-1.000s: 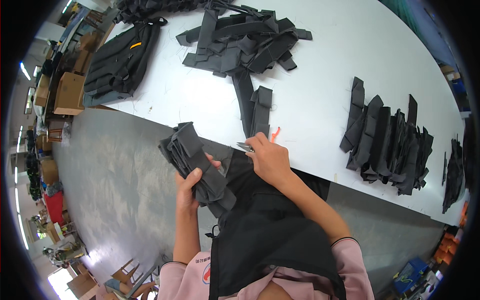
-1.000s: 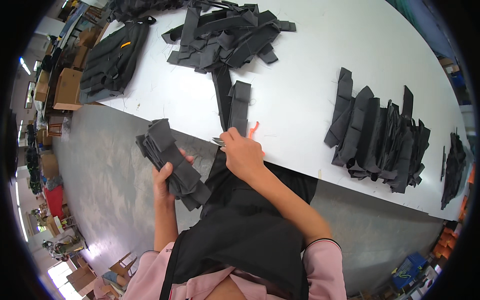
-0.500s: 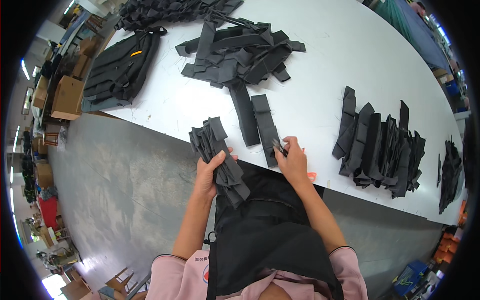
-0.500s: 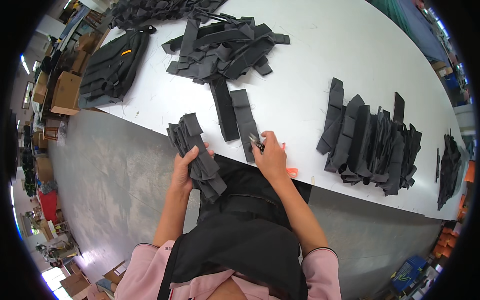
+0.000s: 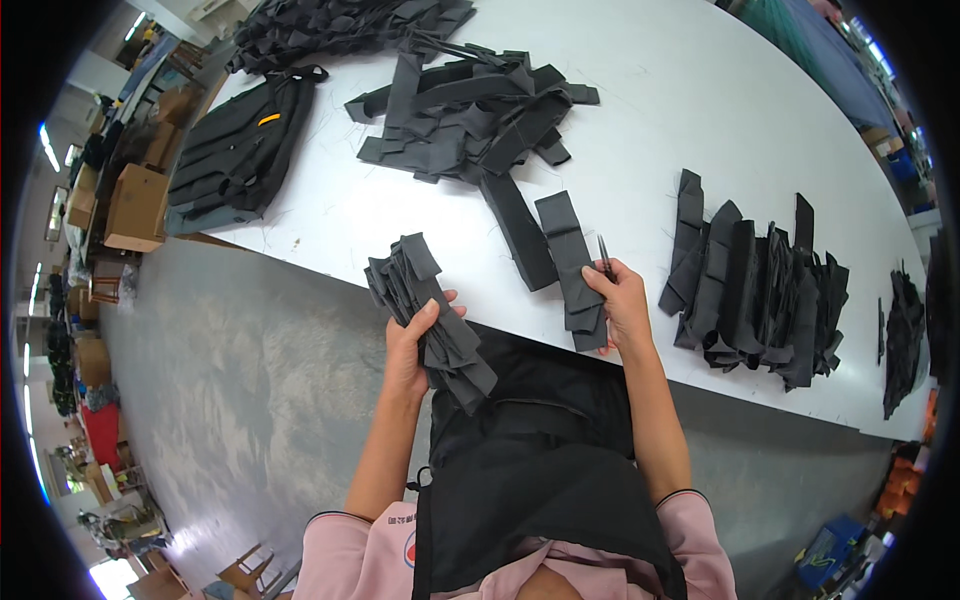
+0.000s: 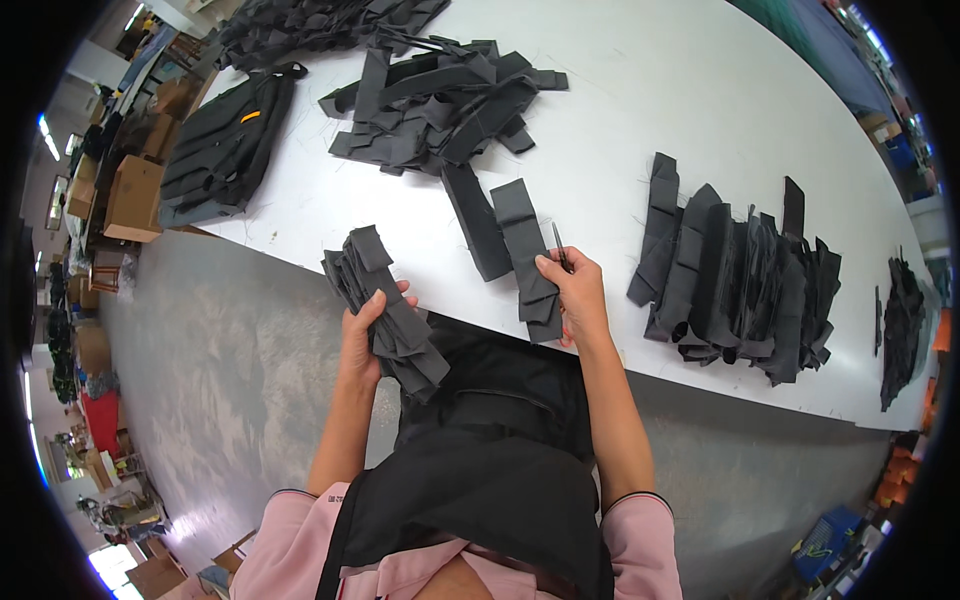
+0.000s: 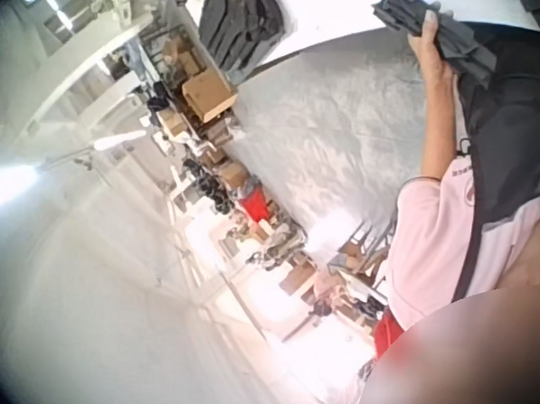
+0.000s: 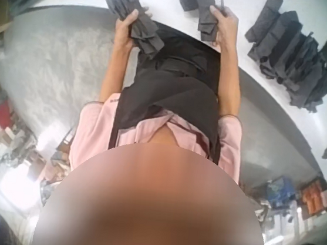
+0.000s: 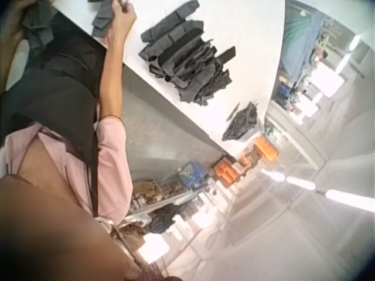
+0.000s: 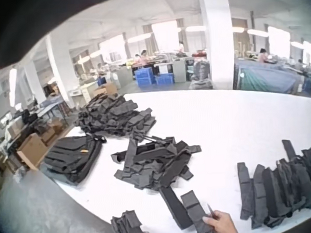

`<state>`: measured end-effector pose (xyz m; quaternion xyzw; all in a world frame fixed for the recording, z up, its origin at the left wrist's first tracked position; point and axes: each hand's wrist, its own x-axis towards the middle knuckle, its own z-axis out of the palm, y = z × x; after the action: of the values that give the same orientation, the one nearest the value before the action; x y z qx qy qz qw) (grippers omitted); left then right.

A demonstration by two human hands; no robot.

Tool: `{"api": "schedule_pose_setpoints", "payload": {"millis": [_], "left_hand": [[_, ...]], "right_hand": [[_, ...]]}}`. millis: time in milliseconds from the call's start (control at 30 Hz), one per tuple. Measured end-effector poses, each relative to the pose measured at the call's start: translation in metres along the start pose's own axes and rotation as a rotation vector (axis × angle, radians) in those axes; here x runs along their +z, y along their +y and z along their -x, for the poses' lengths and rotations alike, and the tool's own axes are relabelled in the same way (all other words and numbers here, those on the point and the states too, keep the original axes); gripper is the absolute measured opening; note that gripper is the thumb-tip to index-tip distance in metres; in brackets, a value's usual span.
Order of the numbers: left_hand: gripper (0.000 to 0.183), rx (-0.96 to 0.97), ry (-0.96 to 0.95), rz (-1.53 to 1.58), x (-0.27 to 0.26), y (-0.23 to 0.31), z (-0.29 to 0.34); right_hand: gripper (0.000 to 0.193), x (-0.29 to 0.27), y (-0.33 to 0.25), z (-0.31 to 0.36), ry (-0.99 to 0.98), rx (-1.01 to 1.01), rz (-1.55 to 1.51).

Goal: The recorder is sorting and organizing small black fabric strips on a large white table in a manufacturing facility.

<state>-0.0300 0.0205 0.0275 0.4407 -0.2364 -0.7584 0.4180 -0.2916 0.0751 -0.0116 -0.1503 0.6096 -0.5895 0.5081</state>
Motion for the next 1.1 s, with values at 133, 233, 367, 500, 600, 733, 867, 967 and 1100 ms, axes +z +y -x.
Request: {"api": "schedule_pose_setpoints", "payload": {"millis": [133,233,367,500,600,733,867,967,1100], "left_hand": [[0.046,-0.047,-0.033,0.031,0.014,-0.010,-0.005],[0.046,-0.054,-0.042,0.028,0.025,-0.011,0.000],[0.049,0.034,-0.175,0.057,0.023,-0.004,0.008],[0.046,-0.124,-0.176,0.015,0.019,-0.025,0.009],[0.048,-0.223,-0.109,0.147,-0.002,-0.047,0.013],[0.057,-0.301,-0.100,0.471,-0.033,-0.057,0.029],[0.063,-0.210,-0.080,0.335,-0.055,-0.054,0.036],[0.064,-0.150,-0.103,0.229,-0.064,-0.051,0.034],[0.060,-0.128,-0.073,0.307,-0.059,-0.052,0.041]], "right_hand": [[0.016,0.005,-0.011,0.020,-0.008,0.122,-0.133],[0.018,0.010,-0.032,0.059,0.014,0.062,-0.236],[0.026,-0.019,-0.053,0.085,-0.356,0.048,-0.374],[0.028,0.010,-0.015,0.090,-0.184,0.293,-0.170],[0.021,0.042,0.019,0.104,-0.328,0.462,-0.263],[0.018,0.065,0.043,0.105,-0.328,0.478,-0.244],[0.016,0.085,0.062,0.099,-0.398,0.331,-0.079],[0.018,0.096,0.066,0.098,-0.423,0.280,-0.041],[0.018,0.101,0.074,0.095,-0.423,0.225,0.032]]}}
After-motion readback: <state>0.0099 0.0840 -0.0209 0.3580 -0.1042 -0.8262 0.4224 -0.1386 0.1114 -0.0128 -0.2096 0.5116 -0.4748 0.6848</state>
